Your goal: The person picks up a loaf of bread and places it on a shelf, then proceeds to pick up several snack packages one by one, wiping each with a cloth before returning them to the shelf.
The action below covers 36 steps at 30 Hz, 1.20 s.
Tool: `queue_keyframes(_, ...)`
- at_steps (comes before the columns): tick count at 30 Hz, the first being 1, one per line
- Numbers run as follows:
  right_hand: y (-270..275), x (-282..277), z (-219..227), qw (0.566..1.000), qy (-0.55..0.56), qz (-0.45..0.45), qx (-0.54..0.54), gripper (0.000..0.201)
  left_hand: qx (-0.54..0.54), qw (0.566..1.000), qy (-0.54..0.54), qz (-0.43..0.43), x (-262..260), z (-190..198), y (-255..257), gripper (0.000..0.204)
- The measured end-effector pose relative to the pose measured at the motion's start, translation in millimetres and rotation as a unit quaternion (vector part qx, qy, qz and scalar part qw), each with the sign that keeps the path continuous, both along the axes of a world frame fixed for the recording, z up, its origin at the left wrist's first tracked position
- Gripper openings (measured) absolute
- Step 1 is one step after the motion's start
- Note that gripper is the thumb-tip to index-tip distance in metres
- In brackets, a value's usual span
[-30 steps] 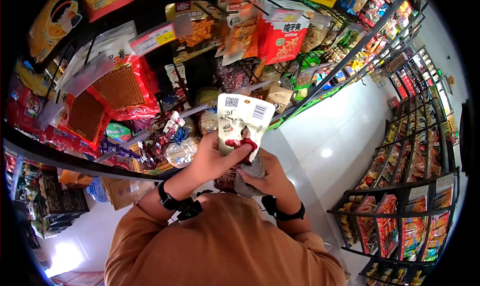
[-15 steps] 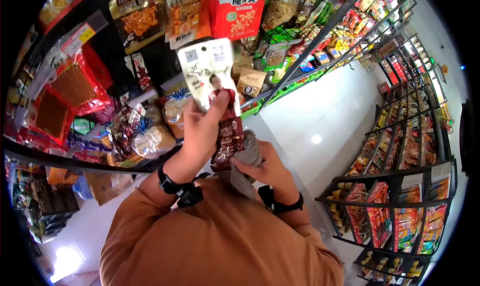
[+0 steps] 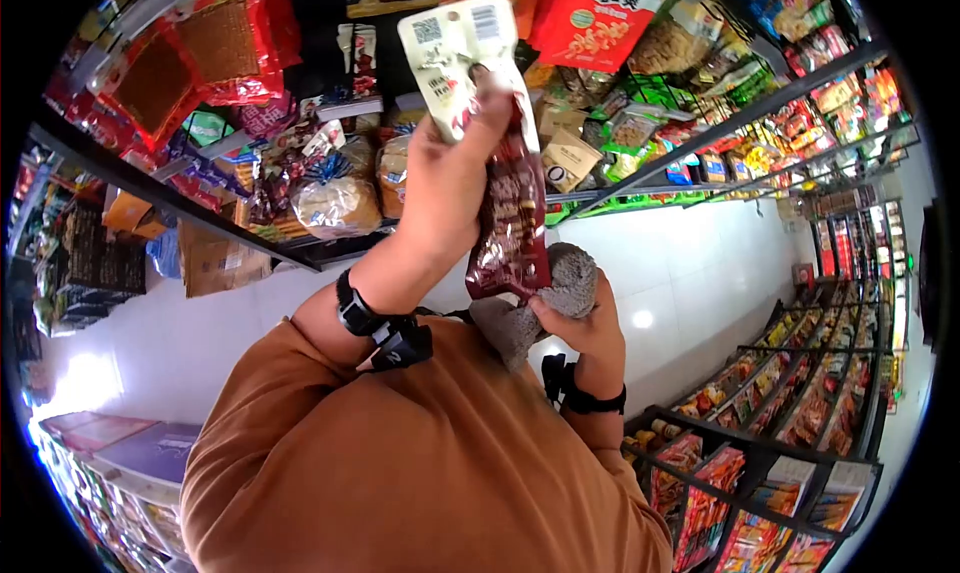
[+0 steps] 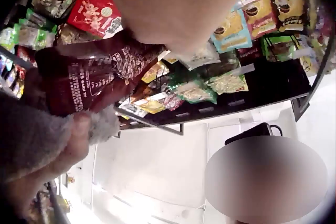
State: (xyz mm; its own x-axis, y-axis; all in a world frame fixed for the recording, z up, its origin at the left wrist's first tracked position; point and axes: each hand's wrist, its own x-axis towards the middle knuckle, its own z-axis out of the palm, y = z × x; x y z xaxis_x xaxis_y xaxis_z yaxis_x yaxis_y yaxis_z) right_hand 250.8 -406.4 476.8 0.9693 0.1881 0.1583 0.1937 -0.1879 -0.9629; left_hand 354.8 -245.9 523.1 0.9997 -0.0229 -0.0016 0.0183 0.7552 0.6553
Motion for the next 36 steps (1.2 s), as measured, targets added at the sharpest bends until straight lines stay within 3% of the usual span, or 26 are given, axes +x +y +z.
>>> queue_keyframes(2, -2, 6, -1, 0.994, -0.093, 0.035, -0.052, 0.016, -0.013, 0.997, 0.035, 0.069, 19, 1, 15, 0.017)
queue_keyframes(4, -7, 9, -11, 0.985, -0.131, 0.071, -0.082, 0.015, -0.031, 0.995, -0.014, 0.094, 39, 3, 43, 0.027)
queue_keyframes(5, -6, 8, -16, 0.996, -0.081, -0.006, -0.046, 0.017, -0.021, 0.993, -0.053, 0.100, 47, 2, 53, 0.023)
queue_keyframes(6, -3, 9, -19, 0.996, -0.029, -0.082, -0.010, 0.020, -0.034, 0.995, -0.038, 0.090, 42, 1, 59, 0.023)
queue_keyframes(8, 8, 15, -21, 0.985, -0.064, -0.135, 0.080, 0.032, 0.009, 0.999, 0.006, 0.048, 30, 0, 63, 0.026)
queue_keyframes(9, 16, 20, -19, 0.986, -0.060, -0.128, 0.086, 0.031, 0.037, 0.998, -0.024, 0.045, 27, -9, 64, 0.023)
queue_keyframes(10, 25, 24, -12, 0.986, -0.057, -0.126, 0.091, 0.031, 0.139, 0.986, -0.090, 0.034, 32, -30, 66, 0.028)
queue_keyframes(12, 52, 34, 3, 0.978, -0.066, -0.141, 0.136, 0.029, 0.058, 0.992, -0.111, -0.023, 19, -26, 61, 0.036)
queue_keyframes(13, 59, 41, 7, 0.986, -0.122, -0.104, 0.044, 0.030, 0.036, 0.989, -0.096, -0.103, 15, -26, 65, 0.039)
queue_keyframes(14, 65, 44, 12, 0.981, -0.173, -0.065, -0.052, 0.032, 0.034, 0.989, -0.095, -0.112, 14, -25, 68, 0.039)
queue_keyframes(15, 71, 44, 20, 0.993, -0.095, -0.066, -0.038, 0.038, 0.079, 0.981, -0.112, -0.140, 13, -24, 71, 0.038)
queue_keyframes(16, 75, 44, 20, 0.992, -0.094, -0.073, -0.041, 0.038, 0.123, 0.970, -0.130, -0.164, 14, -23, 75, 0.036)
queue_keyframes(18, 84, 47, 16, 0.984, -0.060, -0.137, 0.099, 0.049, 0.184, 0.950, -0.160, -0.195, 19, -24, 89, 0.044)
queue_keyframes(19, 85, 44, 15, 0.977, -0.041, -0.163, 0.128, 0.056, 0.244, 0.933, -0.223, -0.145, 20, -24, 93, 0.049)
queue_keyframes(20, 89, 44, 19, 0.968, -0.030, -0.187, 0.162, 0.063, 0.302, 0.906, -0.282, -0.094, 20, -25, 98, 0.054)
queue_keyframes(21, 89, 44, 16, 0.966, -0.036, -0.186, 0.175, 0.064, 0.338, 0.883, -0.294, -0.137, 23, -24, 111, 0.062)
queue_keyframes(22, 90, 44, 12, 0.963, -0.043, -0.188, 0.188, 0.065, 0.447, 0.819, -0.340, -0.122, 22, -15, 122, 0.059)
queue_keyframes(24, 102, 47, 9, 0.959, -0.043, -0.195, 0.204, 0.068, 0.352, 0.868, -0.298, -0.185, 25, -23, 127, 0.051)
queue_keyframes(25, 107, 48, 3, 0.954, -0.051, -0.201, 0.216, 0.068, 0.351, 0.866, -0.300, -0.195, 26, -24, 126, 0.051)
queue_keyframes(27, 118, 53, -4, 0.940, -0.071, -0.231, 0.243, 0.070, 0.250, 0.918, -0.259, -0.165, 24, -23, 124, 0.043)
queue_keyframes(30, 138, 57, 1, 0.881, -0.077, -0.322, 0.338, 0.069, 0.294, 0.913, -0.213, -0.185, 22, -14, 139, 0.032)
queue_keyframes(31, 142, 57, -3, 0.888, -0.088, -0.323, 0.314, 0.068, 0.395, 0.864, -0.237, -0.201, 27, -19, 146, 0.027)
queue_keyframes(34, 159, 51, -1, 0.920, -0.132, -0.260, 0.262, 0.057, 0.328, 0.878, -0.168, -0.307, 25, -15, 152, 0.024)
queue_keyframes(36, 167, 48, -2, 0.916, -0.128, -0.292, 0.242, 0.048, 0.284, 0.881, -0.131, -0.355, 27, -21, 153, 0.031)
